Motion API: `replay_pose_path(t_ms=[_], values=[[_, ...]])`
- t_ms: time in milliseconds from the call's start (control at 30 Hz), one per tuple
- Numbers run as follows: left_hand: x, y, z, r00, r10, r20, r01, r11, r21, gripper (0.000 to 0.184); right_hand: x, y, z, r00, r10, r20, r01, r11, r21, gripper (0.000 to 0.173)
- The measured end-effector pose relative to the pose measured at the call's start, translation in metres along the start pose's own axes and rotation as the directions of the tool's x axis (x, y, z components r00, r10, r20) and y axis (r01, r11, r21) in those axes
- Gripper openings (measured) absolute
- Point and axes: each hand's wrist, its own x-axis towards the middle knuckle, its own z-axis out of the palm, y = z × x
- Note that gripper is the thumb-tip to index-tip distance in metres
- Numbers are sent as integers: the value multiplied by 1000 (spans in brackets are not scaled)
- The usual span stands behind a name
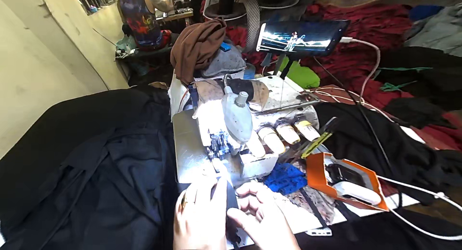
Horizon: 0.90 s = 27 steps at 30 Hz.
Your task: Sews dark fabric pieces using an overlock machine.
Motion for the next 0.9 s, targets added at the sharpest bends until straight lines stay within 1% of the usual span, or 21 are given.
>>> replay_pose_path(t_ms=[67,100,167,233,300,400,500,600,667,700,733,800,900], values=[[-5,6,8,998,-50,-39,51,998,26,37,-3,1,3,995,-97,-3,97,995,6,37],[-6,4,14,997,-49,-64,51,998,24,36,-2,0,4,988,-154,-4,154,988,-20,35],[-5,-8,24,994,-9,-107,6,999,-32,36,2,1,6,963,-269,-4,267,956,-123,30],[-2,-24,28,991,26,-134,-44,991,-128,34,9,2,6,932,-361,20,357,911,-204,25],[3,-36,28,989,30,-142,-59,976,-208,29,15,3,6,911,-412,36,406,875,-263,21],[10,-48,23,996,38,-80,-59,959,-276,31,17,3,8,887,-461,32,434,806,-402,18],[16,-56,20,999,39,-30,-47,940,-337,30,11,-5,12,888,-459,27,409,762,-502,19],[30,-70,20,998,54,44,-32,921,-389,29,8,-13,19,901,-430,66,396,746,-535,24],[45,-81,20,994,56,92,-16,923,-384,28,7,-17,26,905,-414,102,397,732,-554,27],[54,-84,19,993,32,112,11,930,-368,27,6,-19,30,904,-411,113,398,719,-569,28],[62,-86,19,994,-4,105,40,939,-341,25,6,-23,34,905,-410,119,397,709,-583,27],[73,-86,23,997,-82,16,83,955,-284,25,4,-28,36,912,-385,140,389,707,-590,27],[71,-88,30,980,-172,-99,149,968,-203,18,4,-30,28,930,-318,183,366,763,-532,27]])
